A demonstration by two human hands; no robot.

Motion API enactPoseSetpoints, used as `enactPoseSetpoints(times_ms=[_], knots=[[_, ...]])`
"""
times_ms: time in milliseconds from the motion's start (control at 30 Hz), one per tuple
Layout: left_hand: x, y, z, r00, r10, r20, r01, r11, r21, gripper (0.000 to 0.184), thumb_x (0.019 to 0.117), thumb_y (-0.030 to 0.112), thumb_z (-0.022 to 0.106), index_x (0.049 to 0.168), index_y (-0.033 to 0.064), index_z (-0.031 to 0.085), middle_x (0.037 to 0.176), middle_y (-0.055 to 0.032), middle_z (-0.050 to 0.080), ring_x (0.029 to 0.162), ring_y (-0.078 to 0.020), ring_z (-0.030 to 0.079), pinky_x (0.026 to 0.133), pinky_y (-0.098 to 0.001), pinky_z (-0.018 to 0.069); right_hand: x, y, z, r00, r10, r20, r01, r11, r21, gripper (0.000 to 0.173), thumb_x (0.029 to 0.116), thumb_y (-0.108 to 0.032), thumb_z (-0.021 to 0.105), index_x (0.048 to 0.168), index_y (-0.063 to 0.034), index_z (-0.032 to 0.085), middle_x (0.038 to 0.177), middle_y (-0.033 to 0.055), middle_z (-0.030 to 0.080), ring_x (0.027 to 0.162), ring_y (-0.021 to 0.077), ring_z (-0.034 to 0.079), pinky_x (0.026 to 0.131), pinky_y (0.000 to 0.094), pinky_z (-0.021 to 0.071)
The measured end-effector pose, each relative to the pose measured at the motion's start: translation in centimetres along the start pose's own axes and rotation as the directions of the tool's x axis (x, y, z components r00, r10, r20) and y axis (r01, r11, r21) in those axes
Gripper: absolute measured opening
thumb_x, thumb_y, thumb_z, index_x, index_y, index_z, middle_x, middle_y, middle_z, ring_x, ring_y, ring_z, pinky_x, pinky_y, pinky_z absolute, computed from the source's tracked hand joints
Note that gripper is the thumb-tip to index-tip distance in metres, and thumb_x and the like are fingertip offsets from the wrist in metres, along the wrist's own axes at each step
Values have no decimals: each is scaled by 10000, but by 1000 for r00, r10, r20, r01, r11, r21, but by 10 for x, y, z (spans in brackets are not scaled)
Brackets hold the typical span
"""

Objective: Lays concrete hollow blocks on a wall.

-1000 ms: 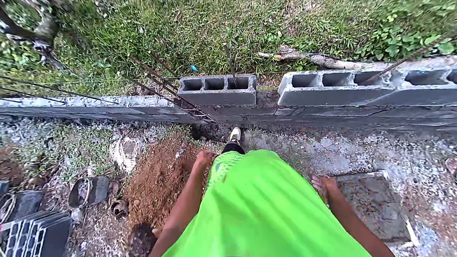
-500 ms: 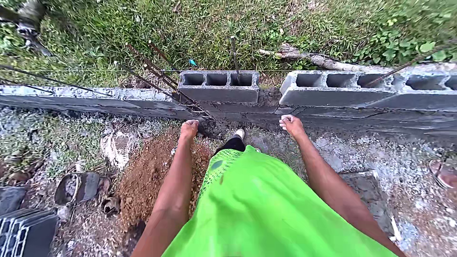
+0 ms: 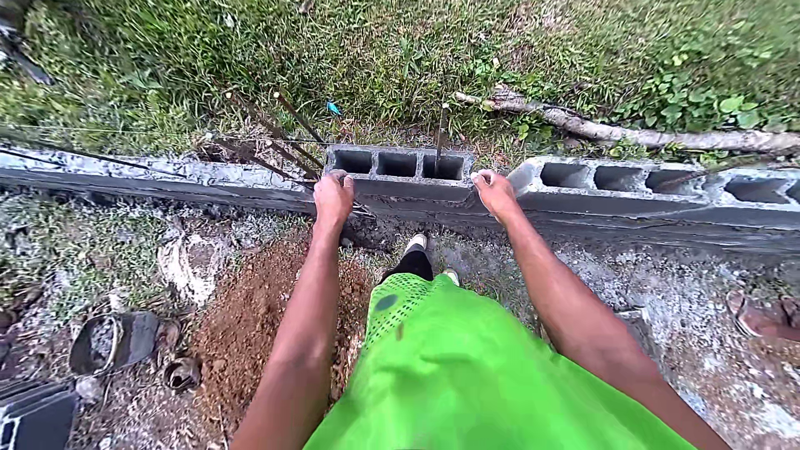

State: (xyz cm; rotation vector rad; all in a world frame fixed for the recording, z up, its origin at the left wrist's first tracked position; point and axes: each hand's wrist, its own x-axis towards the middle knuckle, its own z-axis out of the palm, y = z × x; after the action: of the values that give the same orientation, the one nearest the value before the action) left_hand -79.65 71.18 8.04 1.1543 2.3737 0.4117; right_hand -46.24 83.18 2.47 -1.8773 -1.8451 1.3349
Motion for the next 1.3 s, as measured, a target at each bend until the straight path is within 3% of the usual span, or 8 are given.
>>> enactPoseSetpoints(times_ms=[100,233,467,600,700,833,1000,1300], knots=[[18,21,7,995,63,77,-67,996,54,403,1059,286,515,1323,13,652,1276,-270,657,1243,-449,603,1062,-643,443,15,-12,5,999,44,-5,-44,998,-35,561,1063,-490,510,1376,-37,611,1314,246,647,1275,408,590,1088,638,420],[42,32,30,991,102,86,-112,987,116,448,1034,340,557,1248,-38,663,1251,-270,664,1283,-450,566,1087,-598,439,28,-25,14,989,148,-20,-148,988,-51,617,1033,-549,542,1352,-24,612,1294,264,646,1254,431,595,1068,657,429],[76,34,39,932,-25,362,-62,972,226,582,1050,493,496,1202,-42,667,1201,-272,682,1254,-444,589,1099,-601,413,25,-32,21,962,272,-30,-273,959,-79,639,1030,-552,554,1374,-15,592,1271,296,647,1211,481,605,1022,702,429],[90,34,37,880,-96,466,-32,965,260,603,1025,529,534,1074,-54,682,1090,-301,689,1124,-470,648,989,-676,450,26,-38,28,944,329,23,-327,942,-74,672,1013,-550,585,1383,10,582,1292,316,630,1243,490,586,1043,708,422],[101,39,45,862,-153,484,15,960,278,607,994,537,585,1020,-62,679,1069,-321,679,1086,-498,650,907,-709,474,32,-42,25,924,380,44,-374,922,-101,710,992,-558,617,1348,55,574,1269,327,629,1232,483,595,1039,684,438],[107,48,50,856,-231,462,72,939,337,529,974,458,646,1053,-65,669,1128,-332,660,1128,-502,636,892,-713,485,40,-44,25,913,404,56,-395,909,-130,666,1005,-523,610,1329,58,578,1277,319,628,1240,472,596,1037,666,450],[103,46,52,873,-211,439,61,942,331,481,979,407,645,1023,-72,665,1110,-333,658,1120,-511,629,893,-716,476,35,-45,26,932,361,39,-351,922,-165,522,1035,-416,573,1255,56,610,1213,296,653,1194,453,622,998,650,472],[92,53,48,881,-205,426,55,939,340,483,986,409,628,996,-72,663,1086,-337,661,1102,-520,634,873,-717,482,36,-37,18,939,339,51,-324,927,-190,525,1034,-421,572,1214,71,612,1162,302,660,1165,457,628,987,644,470]])
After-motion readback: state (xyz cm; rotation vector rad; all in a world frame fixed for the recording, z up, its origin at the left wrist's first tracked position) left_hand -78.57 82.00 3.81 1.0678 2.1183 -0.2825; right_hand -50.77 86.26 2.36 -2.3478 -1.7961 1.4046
